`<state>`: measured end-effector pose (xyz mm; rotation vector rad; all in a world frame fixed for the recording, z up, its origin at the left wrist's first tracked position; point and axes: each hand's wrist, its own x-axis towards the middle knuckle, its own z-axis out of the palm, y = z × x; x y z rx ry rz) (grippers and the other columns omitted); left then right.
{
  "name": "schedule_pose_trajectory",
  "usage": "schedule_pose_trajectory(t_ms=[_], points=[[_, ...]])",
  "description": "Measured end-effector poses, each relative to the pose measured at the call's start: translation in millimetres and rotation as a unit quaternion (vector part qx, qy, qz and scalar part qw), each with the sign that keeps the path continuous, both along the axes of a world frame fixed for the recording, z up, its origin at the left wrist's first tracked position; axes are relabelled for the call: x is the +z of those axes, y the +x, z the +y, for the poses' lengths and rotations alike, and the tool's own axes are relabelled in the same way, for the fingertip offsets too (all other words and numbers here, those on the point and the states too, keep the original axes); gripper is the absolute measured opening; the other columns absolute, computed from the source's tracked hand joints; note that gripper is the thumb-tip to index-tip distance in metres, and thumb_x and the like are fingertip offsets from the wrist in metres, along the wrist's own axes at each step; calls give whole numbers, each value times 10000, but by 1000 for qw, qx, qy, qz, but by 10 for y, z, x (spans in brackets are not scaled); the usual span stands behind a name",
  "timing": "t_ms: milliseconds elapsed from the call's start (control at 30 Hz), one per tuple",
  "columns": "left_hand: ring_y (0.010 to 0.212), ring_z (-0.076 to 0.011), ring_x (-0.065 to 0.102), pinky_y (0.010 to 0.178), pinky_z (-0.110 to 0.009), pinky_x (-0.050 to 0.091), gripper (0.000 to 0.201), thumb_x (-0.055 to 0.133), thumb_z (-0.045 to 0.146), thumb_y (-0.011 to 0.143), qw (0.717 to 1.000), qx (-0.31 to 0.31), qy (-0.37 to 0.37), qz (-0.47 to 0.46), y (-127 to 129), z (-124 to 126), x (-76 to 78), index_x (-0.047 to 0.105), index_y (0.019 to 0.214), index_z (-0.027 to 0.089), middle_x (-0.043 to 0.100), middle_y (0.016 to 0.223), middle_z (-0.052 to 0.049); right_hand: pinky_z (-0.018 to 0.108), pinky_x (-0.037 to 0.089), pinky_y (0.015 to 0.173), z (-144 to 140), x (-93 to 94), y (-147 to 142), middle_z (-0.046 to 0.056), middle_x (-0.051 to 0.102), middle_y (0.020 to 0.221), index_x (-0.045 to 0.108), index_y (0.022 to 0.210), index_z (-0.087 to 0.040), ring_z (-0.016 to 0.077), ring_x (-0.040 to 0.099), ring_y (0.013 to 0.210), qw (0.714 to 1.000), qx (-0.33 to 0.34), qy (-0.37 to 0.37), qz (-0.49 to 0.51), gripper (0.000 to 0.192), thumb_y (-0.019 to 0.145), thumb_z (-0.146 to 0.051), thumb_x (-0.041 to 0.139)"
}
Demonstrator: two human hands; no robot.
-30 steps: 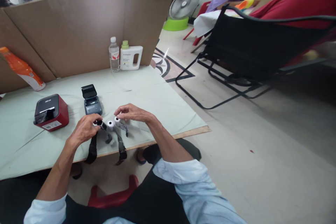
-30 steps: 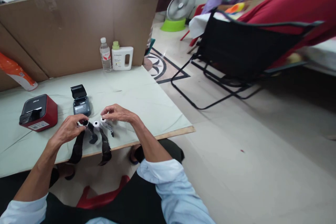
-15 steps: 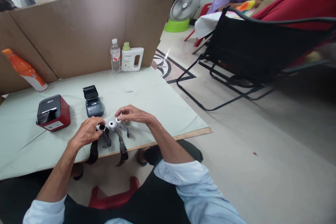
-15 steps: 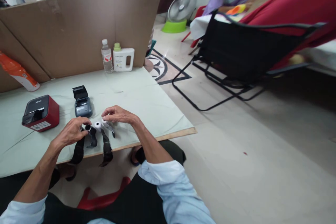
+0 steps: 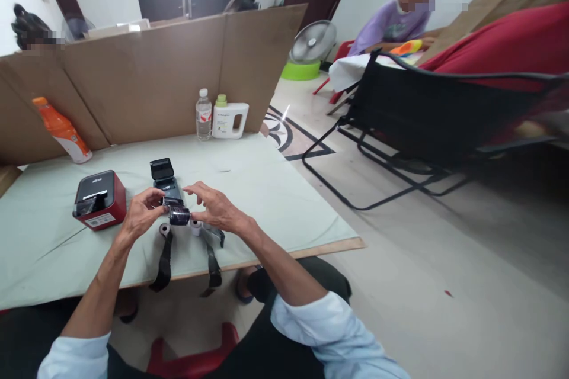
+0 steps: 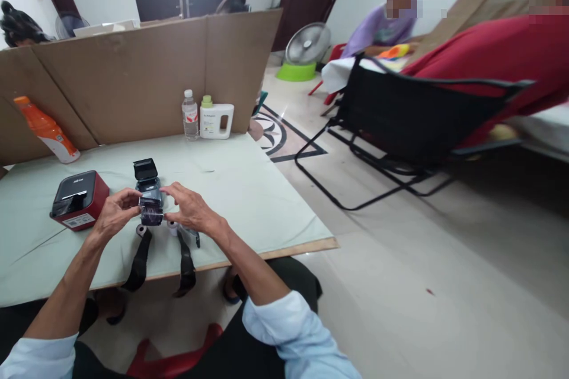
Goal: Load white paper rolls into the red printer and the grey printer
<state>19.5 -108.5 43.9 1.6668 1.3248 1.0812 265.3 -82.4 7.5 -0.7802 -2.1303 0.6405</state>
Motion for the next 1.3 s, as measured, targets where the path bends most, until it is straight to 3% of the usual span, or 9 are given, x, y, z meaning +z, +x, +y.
schedule_pose_trajectory(t_ms=[167, 333, 500, 633, 800, 967, 1167, 1300], points=[[836, -199, 689, 749, -300, 544, 350, 765, 273, 694, 999, -24, -18, -14, 0, 37, -104, 788, 1023, 157, 774, 948, -78, 299, 530, 849, -59, 17, -187, 101, 646, 1224, 668, 1273, -196, 209, 639, 1019, 997, 2, 83, -4, 498, 803, -42, 608], [712, -166, 663, 651, -260, 513, 303, 748, 273, 705, 1000, -8, 28, 8, -105, 260, -99, 785, 976, 141, 758, 833, -58, 265, 510, 848, 122, 102, -337, 74, 700, 1070, 750, 1053, -188, 180, 668, 958, 995, -5, 95, 26, 375, 823, 14, 532], [665, -161, 642, 623, -255, 498, 317, 702, 274, 740, 987, 55, 102, 111, -220, 691, 21, 781, 1016, 138, 736, 769, -40, 255, 494, 808, 477, 328, -511, 68, 728, 972, 775, 1007, -172, 168, 667, 875, 995, -24, 90, 47, 237, 898, -62, 595], [755, -197, 692, 721, -291, 544, 307, 673, 211, 726, 968, 70, 122, 207, -277, 897, -55, 796, 1002, 158, 766, 832, -56, 255, 484, 782, 675, 317, -612, 56, 753, 924, 793, 971, -182, 161, 666, 820, 997, -46, 65, 21, 201, 938, -115, 607], [853, -237, 719, 835, -337, 564, 308, 685, 192, 707, 953, 62, 103, 278, -319, 929, -267, 826, 981, 203, 796, 896, -54, 263, 498, 807, 719, 105, -629, 62, 784, 965, 812, 989, -198, 174, 694, 863, 997, -58, 31, -38, 235, 930, -104, 604], [873, -234, 730, 865, -324, 568, 354, 670, 175, 714, 950, 64, 93, 292, -311, 960, -311, 835, 1024, 214, 809, 927, -46, 272, 513, 841, 695, -15, -610, 78, 795, 1020, 816, 1053, -196, 183, 716, 913, 996, -63, 30, -61, 265, 947, -107, 590], [901, -238, 746, 868, -309, 569, 353, 678, 169, 711, 951, 64, 71, 293, -287, 978, -270, 836, 1024, 218, 815, 942, -34, 272, 518, 859, 674, 20, -616, 78, 797, 1066, 816, 1082, -208, 187, 722, 956, 992, -73, 35, -93, 280, 946, -108, 592], [833, -240, 741, 816, -325, 568, 346, 678, 179, 710, 958, 71, 87, 264, -301, 981, -327, 836, 1016, 204, 811, 897, -50, 284, 517, 872, 631, 103, -625, 82, 791, 1099, 808, 1121, -210, 200, 721, 988, 988, -82, 36, -127, 301, 952, -110, 580]])
